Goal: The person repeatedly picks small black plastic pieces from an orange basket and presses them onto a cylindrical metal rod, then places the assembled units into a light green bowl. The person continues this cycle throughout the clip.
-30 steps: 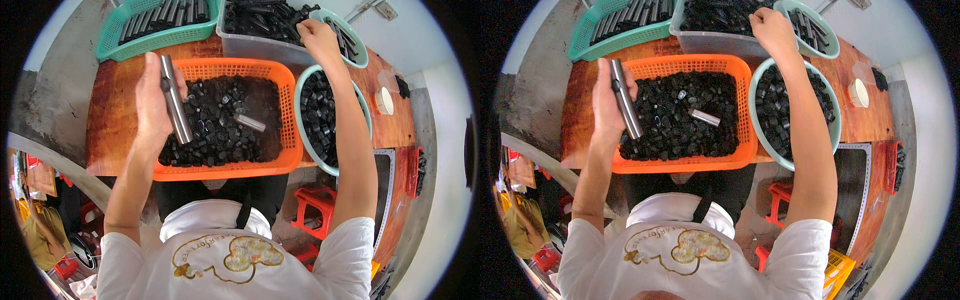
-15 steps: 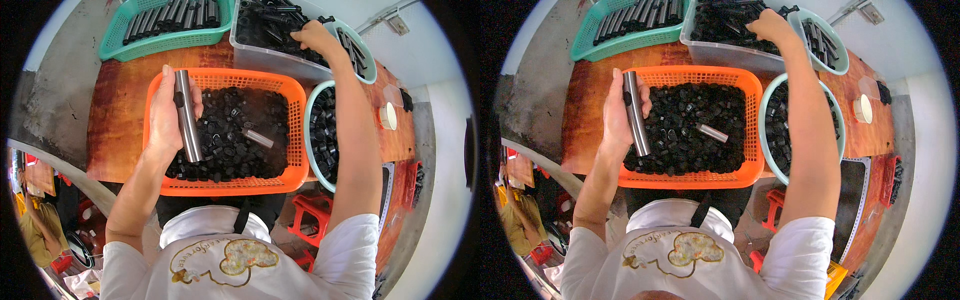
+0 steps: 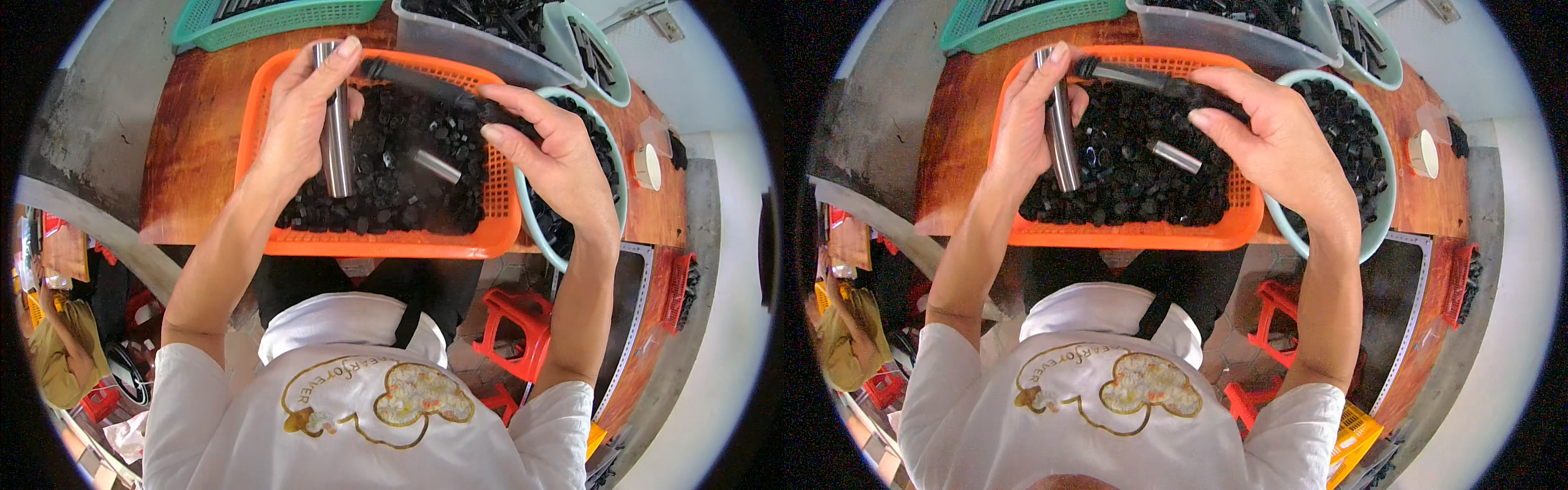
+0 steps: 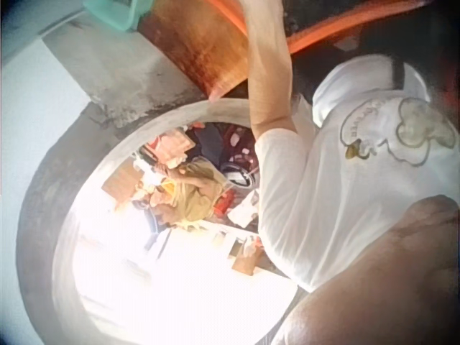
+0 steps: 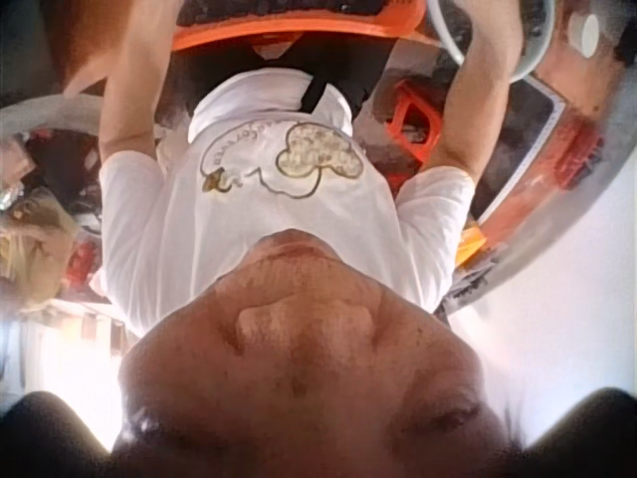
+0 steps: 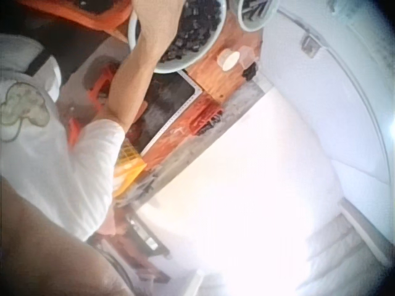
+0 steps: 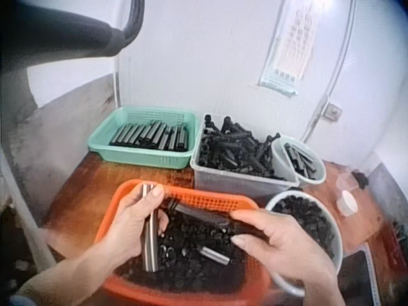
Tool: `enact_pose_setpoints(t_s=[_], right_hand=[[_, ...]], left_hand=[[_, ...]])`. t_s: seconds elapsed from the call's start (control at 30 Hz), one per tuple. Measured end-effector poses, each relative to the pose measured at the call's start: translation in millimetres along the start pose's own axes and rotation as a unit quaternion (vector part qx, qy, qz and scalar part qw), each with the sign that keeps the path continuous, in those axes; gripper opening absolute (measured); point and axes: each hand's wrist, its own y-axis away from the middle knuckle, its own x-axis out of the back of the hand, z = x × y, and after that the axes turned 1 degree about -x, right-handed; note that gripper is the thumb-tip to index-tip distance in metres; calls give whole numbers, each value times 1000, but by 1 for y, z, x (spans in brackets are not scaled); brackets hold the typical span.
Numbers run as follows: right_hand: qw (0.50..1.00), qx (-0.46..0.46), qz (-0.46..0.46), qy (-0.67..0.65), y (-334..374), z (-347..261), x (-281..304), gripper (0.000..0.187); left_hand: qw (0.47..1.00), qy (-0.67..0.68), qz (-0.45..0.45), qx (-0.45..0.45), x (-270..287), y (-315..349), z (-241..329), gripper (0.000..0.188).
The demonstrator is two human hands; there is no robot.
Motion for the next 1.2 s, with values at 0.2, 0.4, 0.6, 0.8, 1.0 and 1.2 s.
enact_pose_setpoints(t_s=[0.2, 0.4, 0.6, 0.8, 1.0, 1.2], right_hand=[[996, 14, -58, -72, -7, 2, 16, 31], [987, 4, -18, -157, -38, 22, 7, 43], [932, -37, 115, -341, -68, 22, -34, 56], [940, -19, 48, -336, -61, 14, -92, 25], [931, -45, 105, -347, -59, 13, -89, 20], [926, -117, -3, -360, -38, 9, -78, 33]], left_hand=[[973, -48, -211, 75, 4, 5, 9, 40], [948, 23, -296, 118, 5, 10, 11, 42], [968, 13, -231, 95, 3, 8, 12, 39], [991, -33, -130, -3, 0, 9, -3, 33], [988, -111, -107, -27, 3, 8, 0, 28], [999, 15, -21, -28, 7, -2, 13, 36]])
